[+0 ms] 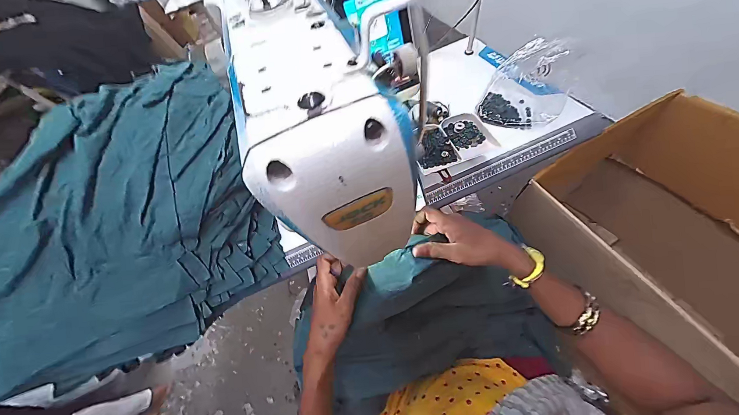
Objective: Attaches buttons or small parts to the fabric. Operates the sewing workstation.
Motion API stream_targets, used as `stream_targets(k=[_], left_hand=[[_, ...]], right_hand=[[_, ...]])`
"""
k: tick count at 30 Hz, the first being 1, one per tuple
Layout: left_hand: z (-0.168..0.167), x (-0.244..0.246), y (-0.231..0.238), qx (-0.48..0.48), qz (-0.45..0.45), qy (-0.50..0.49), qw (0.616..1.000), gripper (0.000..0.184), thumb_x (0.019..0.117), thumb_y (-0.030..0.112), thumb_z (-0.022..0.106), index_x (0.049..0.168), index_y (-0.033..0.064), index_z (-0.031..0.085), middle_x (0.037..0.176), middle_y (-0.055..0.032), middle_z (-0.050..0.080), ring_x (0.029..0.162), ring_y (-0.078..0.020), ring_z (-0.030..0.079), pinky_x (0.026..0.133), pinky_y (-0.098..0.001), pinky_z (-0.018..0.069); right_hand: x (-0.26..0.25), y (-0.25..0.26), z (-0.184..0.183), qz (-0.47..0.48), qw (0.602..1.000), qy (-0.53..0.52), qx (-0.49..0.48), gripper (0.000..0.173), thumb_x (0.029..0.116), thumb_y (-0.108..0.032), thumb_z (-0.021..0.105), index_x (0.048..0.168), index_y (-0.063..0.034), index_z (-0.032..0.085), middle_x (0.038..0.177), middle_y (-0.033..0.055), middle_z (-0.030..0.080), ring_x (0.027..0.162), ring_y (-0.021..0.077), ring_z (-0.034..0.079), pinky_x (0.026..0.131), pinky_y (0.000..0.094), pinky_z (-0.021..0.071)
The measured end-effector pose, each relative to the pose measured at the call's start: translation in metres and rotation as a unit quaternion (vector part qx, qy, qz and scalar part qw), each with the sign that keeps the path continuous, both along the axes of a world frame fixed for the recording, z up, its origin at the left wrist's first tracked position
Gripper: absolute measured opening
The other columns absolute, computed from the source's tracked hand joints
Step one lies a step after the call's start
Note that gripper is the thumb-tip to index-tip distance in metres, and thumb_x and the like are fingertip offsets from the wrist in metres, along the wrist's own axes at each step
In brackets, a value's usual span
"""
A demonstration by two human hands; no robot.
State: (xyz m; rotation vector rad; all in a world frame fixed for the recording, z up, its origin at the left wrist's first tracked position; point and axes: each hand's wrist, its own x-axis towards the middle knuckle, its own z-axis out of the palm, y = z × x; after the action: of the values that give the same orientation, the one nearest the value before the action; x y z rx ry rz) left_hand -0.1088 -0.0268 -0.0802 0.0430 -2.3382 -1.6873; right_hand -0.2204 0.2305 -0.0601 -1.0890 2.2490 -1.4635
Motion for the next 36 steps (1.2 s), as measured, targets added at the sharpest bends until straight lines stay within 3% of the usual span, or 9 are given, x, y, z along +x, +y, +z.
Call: stream_targets(k=[4, 8, 10, 12, 15, 22, 27, 31, 36], left_hand=[[-0.025, 0.045, -0.055, -0.237, 0.066, -0.004, 0.969, 0.04, 0.0964, 0.026, 0.062, 0.12, -0.0063, 0.065, 0.11, -0.0221, 0.069, 0.105, -0.0341, 0.066, 0.095, -0.0539, 0.0515], [-0.036, 0.081, -0.109, -0.33, 0.103, -0.023, 0.938, 0.029, 0.0949, 0.015, 0.064, 0.112, -0.0078, 0.069, 0.106, -0.0245, 0.071, 0.105, -0.045, 0.064, 0.097, -0.0631, 0.0453], [-0.019, 0.079, -0.116, -0.348, 0.096, -0.011, 0.932, 0.031, 0.0959, 0.019, 0.063, 0.114, -0.0049, 0.069, 0.113, -0.0221, 0.071, 0.111, -0.0435, 0.064, 0.1, -0.063, 0.0444], [0.013, 0.065, -0.103, -0.362, 0.093, 0.041, 0.927, 0.031, 0.0977, 0.022, 0.06, 0.114, -0.002, 0.071, 0.113, -0.02, 0.071, 0.112, -0.0406, 0.064, 0.1, -0.0608, 0.0459], [0.057, 0.045, -0.067, -0.365, 0.096, 0.175, 0.909, 0.028, 0.101, 0.026, 0.056, 0.108, 0.0044, 0.072, 0.109, -0.011, 0.072, 0.113, -0.0215, 0.064, 0.1, -0.0378, 0.0494], [0.111, 0.039, -0.018, -0.317, 0.021, 0.311, 0.896, 0.016, 0.1067, 0.032, 0.052, 0.109, 0.0225, 0.065, 0.114, 0.0104, 0.068, 0.121, -0.0052, 0.06, 0.108, -0.0279, 0.0468], [0.132, 0.041, -0.006, -0.302, -0.038, 0.364, 0.88, 0.015, 0.1074, 0.03, 0.05, 0.11, 0.0256, 0.064, 0.119, 0.0163, 0.064, 0.123, -0.0021, 0.058, 0.111, -0.0288, 0.0447], [0.15, 0.045, 0.022, -0.329, -0.059, 0.4, 0.854, 0.026, 0.1065, 0.03, 0.052, 0.132, 0.0302, 0.058, 0.149, 0.0191, 0.049, 0.143, -0.0046, 0.041, 0.12, -0.0312, 0.0355], [0.17, 0.027, 0.064, -0.439, -0.12, 0.438, 0.775, 0.042, 0.1089, 0.021, 0.047, 0.15, 0.0248, 0.039, 0.164, 0.0158, 0.032, 0.155, -0.0096, 0.018, 0.128, -0.0363, 0.0155]], right_hand=[[-0.023, 0.099, 0.027, -0.148, 0.962, 0.082, 0.213, 0.038, 0.0947, -0.038, 0.073, 0.101, -0.0005, 0.073, 0.092, 0.0176, 0.072, 0.092, 0.0349, 0.069, 0.089, 0.0626, 0.048], [-0.005, 0.143, 0.073, -0.464, 0.814, 0.134, 0.322, 0.032, 0.0935, -0.03, 0.077, 0.102, 0.0008, 0.074, 0.092, 0.0285, 0.07, 0.094, 0.053, 0.065, 0.093, 0.0779, 0.0372], [0.003, 0.115, 0.106, -0.451, 0.826, 0.266, 0.21, 0.027, 0.0972, -0.022, 0.072, 0.112, 0.0005, 0.072, 0.101, 0.0252, 0.071, 0.099, 0.0477, 0.067, 0.098, 0.0726, 0.0402], [0.009, 0.064, 0.141, -0.355, 0.852, 0.385, 0.022, 0.019, 0.0991, -0.016, 0.066, 0.111, -0.0027, 0.074, 0.101, 0.0166, 0.072, 0.091, 0.0319, 0.07, 0.083, 0.0525, 0.0556], [0.018, -0.009, 0.17, -0.277, 0.821, 0.472, -0.164, 0.017, 0.0981, -0.012, 0.066, 0.109, -0.0066, 0.078, 0.095, 0.0087, 0.071, 0.084, 0.0183, 0.069, 0.067, 0.0328, 0.0576], [0.012, -0.045, 0.178, -0.332, 0.74, 0.57, -0.136, 0.014, 0.0952, -0.014, 0.069, 0.101, -0.0059, 0.079, 0.088, 0.0095, 0.068, 0.079, 0.0215, 0.066, 0.057, 0.0294, 0.0516], [0.026, 0.019, 0.157, -0.013, 0.911, 0.299, -0.283, 0.017, 0.0963, -0.016, 0.062, 0.09, -0.0021, 0.071, 0.086, 0.003, 0.064, 0.081, 0.0016, 0.062, 0.071, 0.0153, 0.0527], [0.069, 0.026, 0.108, -0.028, 0.908, 0.323, -0.267, 0.016, 0.0992, -0.02, 0.064, 0.093, -0.0072, 0.071, 0.087, 0.0057, 0.067, 0.086, 0.0092, 0.064, 0.076, 0.0187, 0.0513], [0.076, 0.009, 0.109, 0.032, 0.877, 0.316, -0.36, 0.013, 0.1026, -0.013, 0.062, 0.096, -0.0029, 0.061, 0.119, 0.0131, 0.062, 0.112, 0.0086, 0.064, 0.096, 0.0171, 0.0535]])
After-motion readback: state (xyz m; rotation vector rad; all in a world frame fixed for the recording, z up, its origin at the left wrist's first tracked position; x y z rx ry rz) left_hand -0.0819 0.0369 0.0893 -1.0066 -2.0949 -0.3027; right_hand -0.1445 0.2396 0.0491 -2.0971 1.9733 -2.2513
